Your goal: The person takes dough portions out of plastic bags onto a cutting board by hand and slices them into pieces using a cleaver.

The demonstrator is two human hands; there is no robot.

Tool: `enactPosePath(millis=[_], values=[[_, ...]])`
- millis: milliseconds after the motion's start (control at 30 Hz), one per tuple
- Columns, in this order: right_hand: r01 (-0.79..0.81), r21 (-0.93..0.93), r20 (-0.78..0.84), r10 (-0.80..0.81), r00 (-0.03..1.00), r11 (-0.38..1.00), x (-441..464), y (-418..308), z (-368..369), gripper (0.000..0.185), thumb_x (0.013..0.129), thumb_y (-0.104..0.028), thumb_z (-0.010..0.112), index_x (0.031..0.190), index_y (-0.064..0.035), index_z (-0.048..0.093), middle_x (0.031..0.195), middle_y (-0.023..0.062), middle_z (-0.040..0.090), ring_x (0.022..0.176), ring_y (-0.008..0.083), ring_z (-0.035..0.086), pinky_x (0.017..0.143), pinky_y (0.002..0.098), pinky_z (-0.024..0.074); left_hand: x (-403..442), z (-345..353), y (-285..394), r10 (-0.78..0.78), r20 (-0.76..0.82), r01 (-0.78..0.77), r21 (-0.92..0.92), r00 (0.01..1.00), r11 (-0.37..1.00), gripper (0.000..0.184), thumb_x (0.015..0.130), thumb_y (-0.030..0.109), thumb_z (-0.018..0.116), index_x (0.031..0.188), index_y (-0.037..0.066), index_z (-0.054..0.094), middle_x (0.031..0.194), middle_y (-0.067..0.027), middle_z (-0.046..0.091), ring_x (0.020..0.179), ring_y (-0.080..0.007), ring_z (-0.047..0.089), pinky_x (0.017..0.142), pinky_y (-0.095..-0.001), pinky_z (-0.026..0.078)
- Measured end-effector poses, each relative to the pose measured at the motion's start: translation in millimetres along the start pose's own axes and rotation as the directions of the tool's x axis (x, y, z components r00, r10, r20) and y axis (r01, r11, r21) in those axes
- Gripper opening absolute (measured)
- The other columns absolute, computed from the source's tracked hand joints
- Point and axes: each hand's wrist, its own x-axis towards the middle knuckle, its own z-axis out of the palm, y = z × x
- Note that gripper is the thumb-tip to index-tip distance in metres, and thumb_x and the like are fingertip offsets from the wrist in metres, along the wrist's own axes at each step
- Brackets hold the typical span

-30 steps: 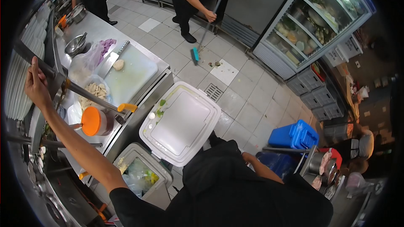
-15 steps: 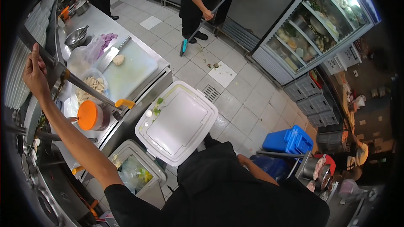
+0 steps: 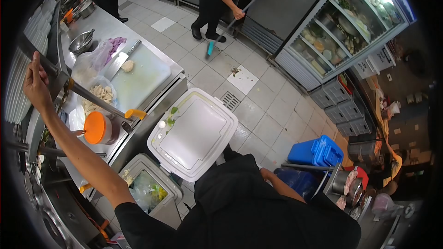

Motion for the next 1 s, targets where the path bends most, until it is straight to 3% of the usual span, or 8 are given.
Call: enactPosePath(millis=[167, 233, 300, 433, 500, 833, 1000], values=[[-0.026, -0.033, 0.0, 0.026, 1.0, 0.999, -5, -6, -3, 0.033, 0.081, -0.02, 0.068, 0.104, 0.0044, 0.067, 0.089, 0.0181, 0.07, 0.069, 0.0291, 0.07, 0.053, 0.0399, 0.0587, 4, -5, -9, -0.006, 0.008, 0.006, -0.024, 1.0, 1.0, 0.031, 0.096, 0.028, 0.064, 0.07, 0.011, 0.066, 0.06, 0.0066, 0.043, 0.049, -0.0003, 0.034, 0.044, -0.0184, 0.024], [-0.048, -0.025, -0.006, 0.048, 0.999, 0.999, -5, -7, -1, 0.033, 0.082, -0.02, 0.068, 0.105, 0.0041, 0.067, 0.09, 0.0185, 0.07, 0.07, 0.0293, 0.07, 0.053, 0.0401, 0.0587, 12, -13, -25, -0.026, 0.055, 0.026, -0.008, 0.998, 1.0, 0.018, 0.098, 0.019, 0.061, 0.102, 0.008, 0.075, 0.068, 0.0061, 0.047, 0.055, 0.0004, 0.037, 0.045, -0.0175, 0.027], [-0.092, 0.028, -0.036, 0.093, 0.995, 0.995, -3, -7, 1, 0.032, 0.079, -0.008, 0.071, 0.109, 0.004, 0.064, 0.097, 0.0229, 0.069, 0.083, 0.0391, 0.07, 0.063, 0.0547, 0.0598, 12, -15, -29, -0.013, 0.056, 0.014, -0.008, 0.998, 1.0, 0.018, 0.098, 0.019, 0.061, 0.1, 0.008, 0.075, 0.068, 0.0061, 0.047, 0.054, 0.0004, 0.037, 0.045, -0.0176, 0.027], [-0.083, 0.031, -0.006, 0.083, 0.997, 0.996, 4, 0, 1, 0.032, 0.079, -0.009, 0.072, 0.107, 0.0044, 0.064, 0.096, 0.0223, 0.069, 0.081, 0.0379, 0.07, 0.062, 0.0535, 0.06, 13, -16, -29, -0.003, 0.074, 0.003, -0.002, 0.997, 1.0, 0.018, 0.098, 0.02, 0.062, 0.092, 0.009, 0.075, 0.065, 0.0062, 0.046, 0.053, 0.0005, 0.036, 0.045, -0.0176, 0.026], [-0.045, -0.003, 0.003, 0.045, 0.999, 0.999, 4, 1, 0, 0.034, 0.083, -0.019, 0.068, 0.108, 0.0038, 0.066, 0.094, 0.0183, 0.07, 0.075, 0.0333, 0.071, 0.058, 0.044, 0.0604, 12, -15, -26, -0.002, 0.061, 0.001, 0.007, 0.998, 1.0, 0.019, 0.098, 0.021, 0.062, 0.089, 0.009, 0.075, 0.065, 0.0061, 0.046, 0.053, 0.0004, 0.036, 0.045, -0.0176, 0.026], [-0.049, 0.036, 0.021, 0.049, 0.999, 0.998, 9, 6, -2, 0.033, 0.082, -0.015, 0.07, 0.107, 0.0059, 0.066, 0.097, 0.0196, 0.07, 0.081, 0.0358, 0.071, 0.059, 0.0473, 0.0611, 10, -12, -20, -0.013, 0.041, 0.012, 0.019, 0.999, 1.0, 0.026, 0.096, 0.026, 0.065, 0.075, 0.01, 0.069, 0.063, 0.006, 0.045, 0.051, -0.0003, 0.035, 0.045, -0.0176, 0.025], [-0.035, 0.039, 0.001, 0.035, 0.999, 0.999, 7, 3, 0, 0.029, 0.079, -0.007, 0.069, 0.103, 0.0086, 0.066, 0.094, 0.0218, 0.069, 0.076, 0.038, 0.071, 0.055, 0.0503, 0.0601, 7, -9, -15, -0.01, 0.014, 0.009, 0.049, 1.0, 0.999, 0.023, 0.096, 0.025, 0.064, 0.08, 0.009, 0.072, 0.064, 0.0061, 0.045, 0.052, -0.0005, 0.035, 0.046, -0.0177, 0.025]])
